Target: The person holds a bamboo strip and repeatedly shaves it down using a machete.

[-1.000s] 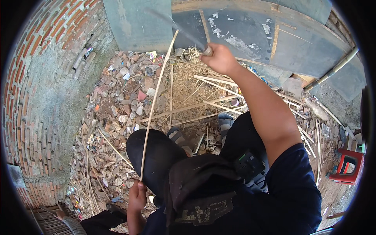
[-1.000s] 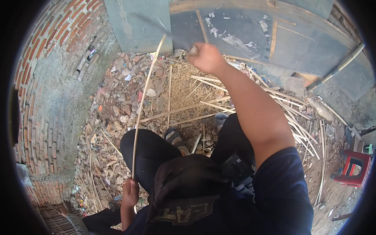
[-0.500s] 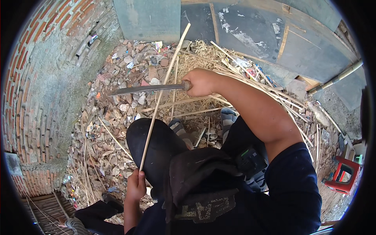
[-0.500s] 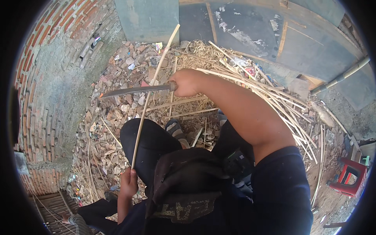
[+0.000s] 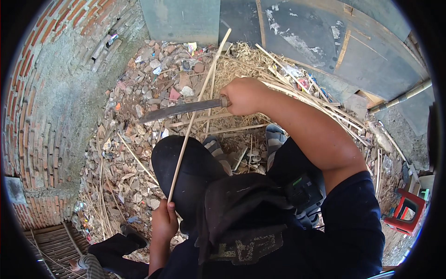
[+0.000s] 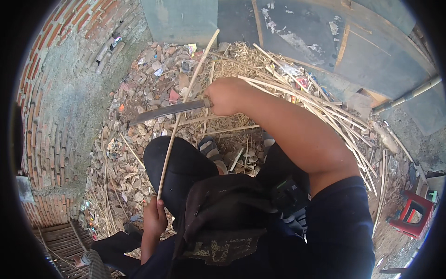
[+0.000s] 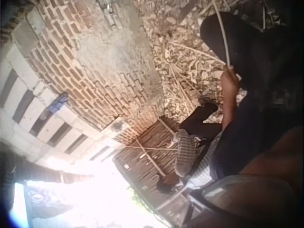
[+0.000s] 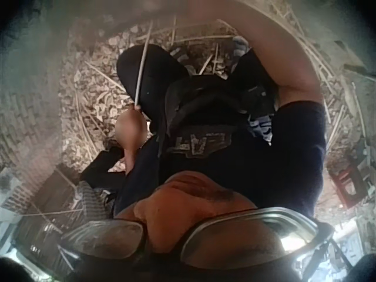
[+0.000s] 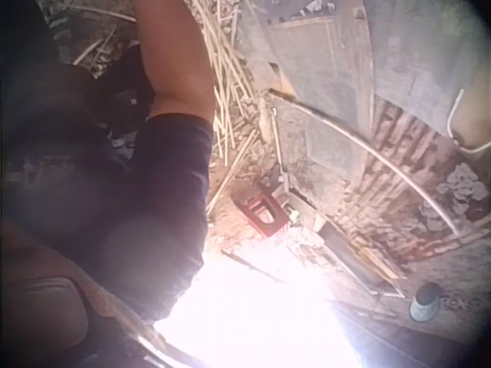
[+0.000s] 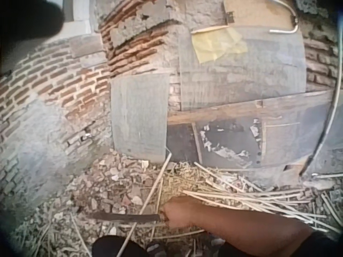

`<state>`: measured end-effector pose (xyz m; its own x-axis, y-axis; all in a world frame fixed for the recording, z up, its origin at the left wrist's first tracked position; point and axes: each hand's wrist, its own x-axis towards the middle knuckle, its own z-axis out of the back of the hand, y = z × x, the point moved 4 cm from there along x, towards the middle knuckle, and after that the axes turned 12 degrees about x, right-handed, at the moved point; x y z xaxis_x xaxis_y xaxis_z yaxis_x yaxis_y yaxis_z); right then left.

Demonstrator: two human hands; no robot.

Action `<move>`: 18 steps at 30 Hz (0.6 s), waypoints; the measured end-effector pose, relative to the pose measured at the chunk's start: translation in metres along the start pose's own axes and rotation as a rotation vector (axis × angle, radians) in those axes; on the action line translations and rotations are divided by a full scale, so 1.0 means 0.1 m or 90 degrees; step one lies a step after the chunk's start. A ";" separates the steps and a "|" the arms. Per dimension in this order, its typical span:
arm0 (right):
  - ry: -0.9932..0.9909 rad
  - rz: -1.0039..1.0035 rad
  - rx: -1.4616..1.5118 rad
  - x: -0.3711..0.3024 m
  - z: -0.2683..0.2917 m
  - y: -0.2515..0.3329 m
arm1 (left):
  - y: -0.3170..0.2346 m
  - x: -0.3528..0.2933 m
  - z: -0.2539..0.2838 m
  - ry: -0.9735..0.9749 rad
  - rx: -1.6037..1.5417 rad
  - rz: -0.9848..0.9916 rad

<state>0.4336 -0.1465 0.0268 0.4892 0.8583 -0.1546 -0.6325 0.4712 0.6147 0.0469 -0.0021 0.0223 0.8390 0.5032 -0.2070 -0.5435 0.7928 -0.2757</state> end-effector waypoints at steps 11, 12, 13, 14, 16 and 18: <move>0.009 0.021 0.020 -0.03 -0.01 -0.05 | 0.04 -0.03 -0.10 -0.046 0.109 0.013; 0.012 0.022 0.023 -0.01 -0.02 -0.02 | 0.06 -0.02 -0.10 -0.044 0.111 0.016; 0.025 0.035 0.008 -0.01 -0.04 0.01 | 0.06 -0.04 -0.10 -0.065 0.118 0.018; 0.036 0.044 -0.008 -0.04 -0.02 0.01 | 0.03 -0.03 -0.10 -0.086 0.124 0.016; 0.066 -0.020 0.012 0.07 0.00 -0.30 | -0.02 0.01 -0.12 -0.092 0.122 0.015; 0.016 -0.117 0.008 0.12 0.03 -0.58 | -0.06 0.07 -0.08 -0.076 0.117 0.017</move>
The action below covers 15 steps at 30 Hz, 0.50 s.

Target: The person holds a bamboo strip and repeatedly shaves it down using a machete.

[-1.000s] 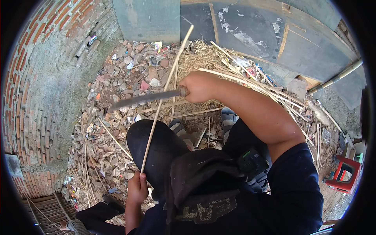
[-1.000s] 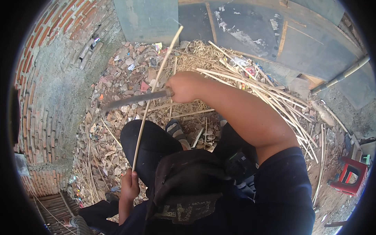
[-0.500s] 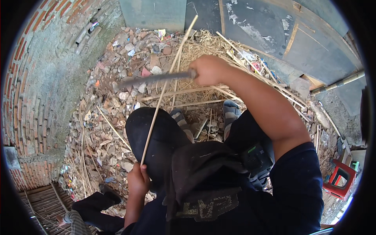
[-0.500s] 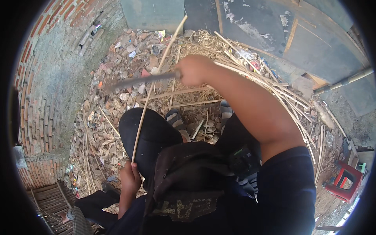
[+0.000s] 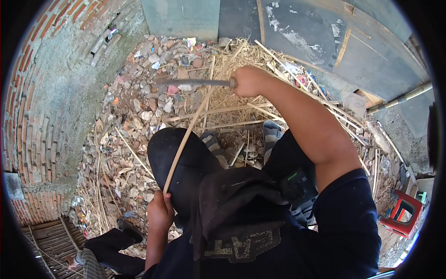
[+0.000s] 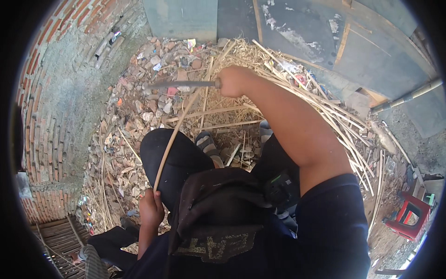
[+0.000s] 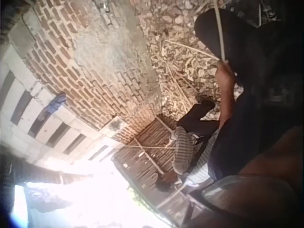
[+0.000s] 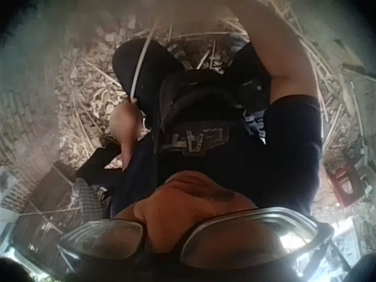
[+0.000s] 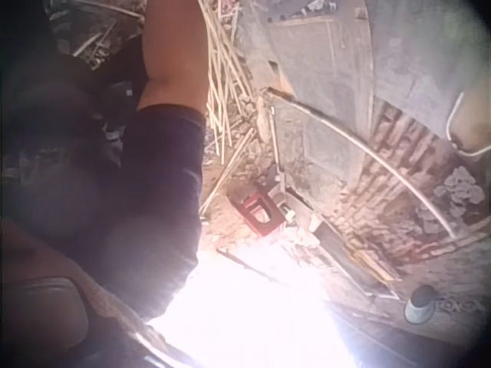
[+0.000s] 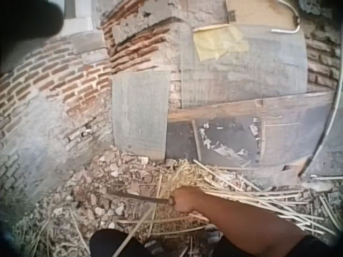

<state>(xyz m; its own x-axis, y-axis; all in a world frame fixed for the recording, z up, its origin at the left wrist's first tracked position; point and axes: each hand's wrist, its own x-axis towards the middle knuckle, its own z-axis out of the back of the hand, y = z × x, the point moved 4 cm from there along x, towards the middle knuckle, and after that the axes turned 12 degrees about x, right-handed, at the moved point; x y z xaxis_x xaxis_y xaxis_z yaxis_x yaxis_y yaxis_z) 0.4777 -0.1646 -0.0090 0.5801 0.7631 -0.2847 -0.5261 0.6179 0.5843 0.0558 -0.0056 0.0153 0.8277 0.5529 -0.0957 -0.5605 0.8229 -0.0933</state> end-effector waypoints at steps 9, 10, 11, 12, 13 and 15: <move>-0.030 0.053 0.008 -0.16 0.12 0.21 | 0.04 -0.04 0.03 0.028 -0.083 -0.041; 0.002 0.019 0.009 -0.12 0.15 0.05 | 0.04 -0.09 -0.01 0.032 -0.090 -0.041; -0.079 0.008 0.022 -0.06 0.23 -0.07 | 0.09 -0.04 -0.04 0.018 -0.081 -0.045; -0.085 0.008 0.019 -0.03 0.23 -0.19 | 0.11 0.00 -0.06 0.004 -0.072 -0.049; -0.096 0.000 0.052 -0.05 0.24 -0.18 | 0.08 0.00 0.00 0.030 -0.074 -0.044; -0.079 0.039 0.030 -0.07 0.24 -0.13 | 0.11 0.02 0.00 0.031 -0.071 -0.058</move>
<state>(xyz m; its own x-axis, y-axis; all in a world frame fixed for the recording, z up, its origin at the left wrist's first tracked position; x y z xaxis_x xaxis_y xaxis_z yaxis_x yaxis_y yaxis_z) 0.4956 -0.1829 0.0035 0.6226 0.7675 -0.1529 -0.5346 0.5598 0.6332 0.0511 0.0050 0.0137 0.8744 0.4676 -0.1299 -0.4852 0.8481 -0.2129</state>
